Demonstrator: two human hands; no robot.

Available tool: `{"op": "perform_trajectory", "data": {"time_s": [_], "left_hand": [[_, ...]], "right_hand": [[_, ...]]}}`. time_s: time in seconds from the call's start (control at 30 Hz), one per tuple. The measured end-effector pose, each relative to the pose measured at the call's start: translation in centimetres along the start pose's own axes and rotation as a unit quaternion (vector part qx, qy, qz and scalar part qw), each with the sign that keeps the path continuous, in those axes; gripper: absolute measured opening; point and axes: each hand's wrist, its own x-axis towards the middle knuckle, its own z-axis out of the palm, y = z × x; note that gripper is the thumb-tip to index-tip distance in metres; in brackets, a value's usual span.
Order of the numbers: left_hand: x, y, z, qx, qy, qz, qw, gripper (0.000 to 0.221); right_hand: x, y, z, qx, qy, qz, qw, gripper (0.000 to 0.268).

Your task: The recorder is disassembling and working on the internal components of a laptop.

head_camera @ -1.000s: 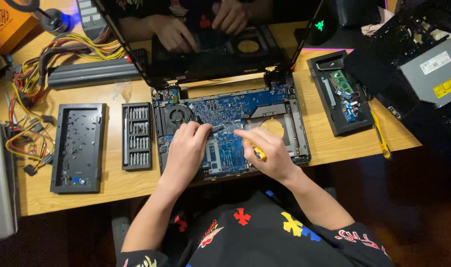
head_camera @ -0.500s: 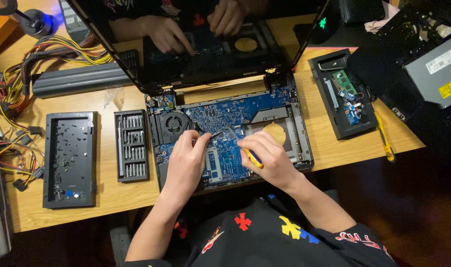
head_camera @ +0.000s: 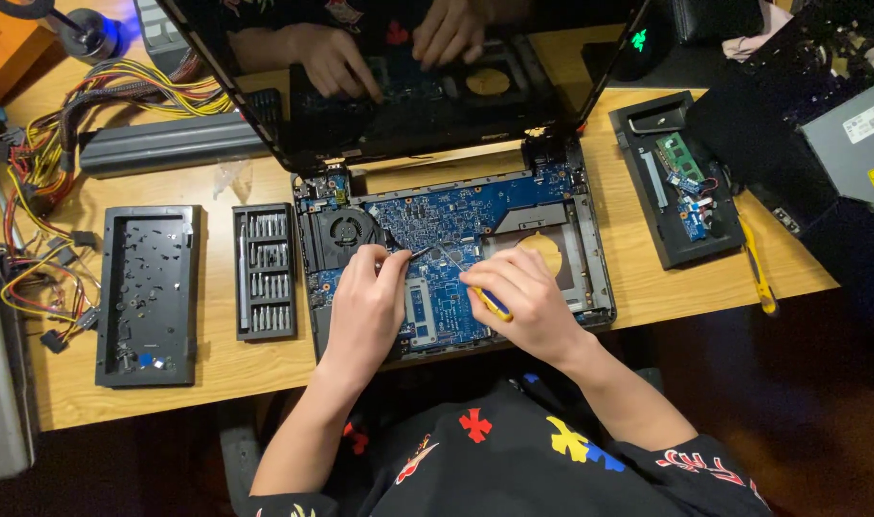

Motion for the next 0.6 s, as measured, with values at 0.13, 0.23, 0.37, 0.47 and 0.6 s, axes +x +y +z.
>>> {"op": "perform_trajectory", "data": {"time_s": [0.13,0.23,0.37,0.47,0.6], "left_hand": [[-0.04,0.03,-0.04,0.0,-0.003,-0.005,1.0,0.022],[-0.07,-0.06,-0.02,-0.004,0.002,-0.004,1.0,0.022],[-0.09,-0.13,-0.07,-0.002,0.002,-0.002,1.0,0.022],[-0.15,-0.09,-0.17,0.002,0.001,-0.003,1.0,0.023],[-0.13,0.0,-0.17,0.007,0.005,-0.008,1.0,0.023]], "right_hand": [[0.0,-0.03,0.02,-0.008,0.012,0.014,1.0,0.025],[0.02,0.06,0.09,0.015,-0.009,-0.001,1.0,0.023],[0.01,0.05,0.15,0.012,0.002,0.016,1.0,0.023],[0.0,0.04,0.13,0.013,0.0,0.022,1.0,0.022],[0.17,-0.15,0.04,0.015,-0.014,0.02,1.0,0.021]]}}
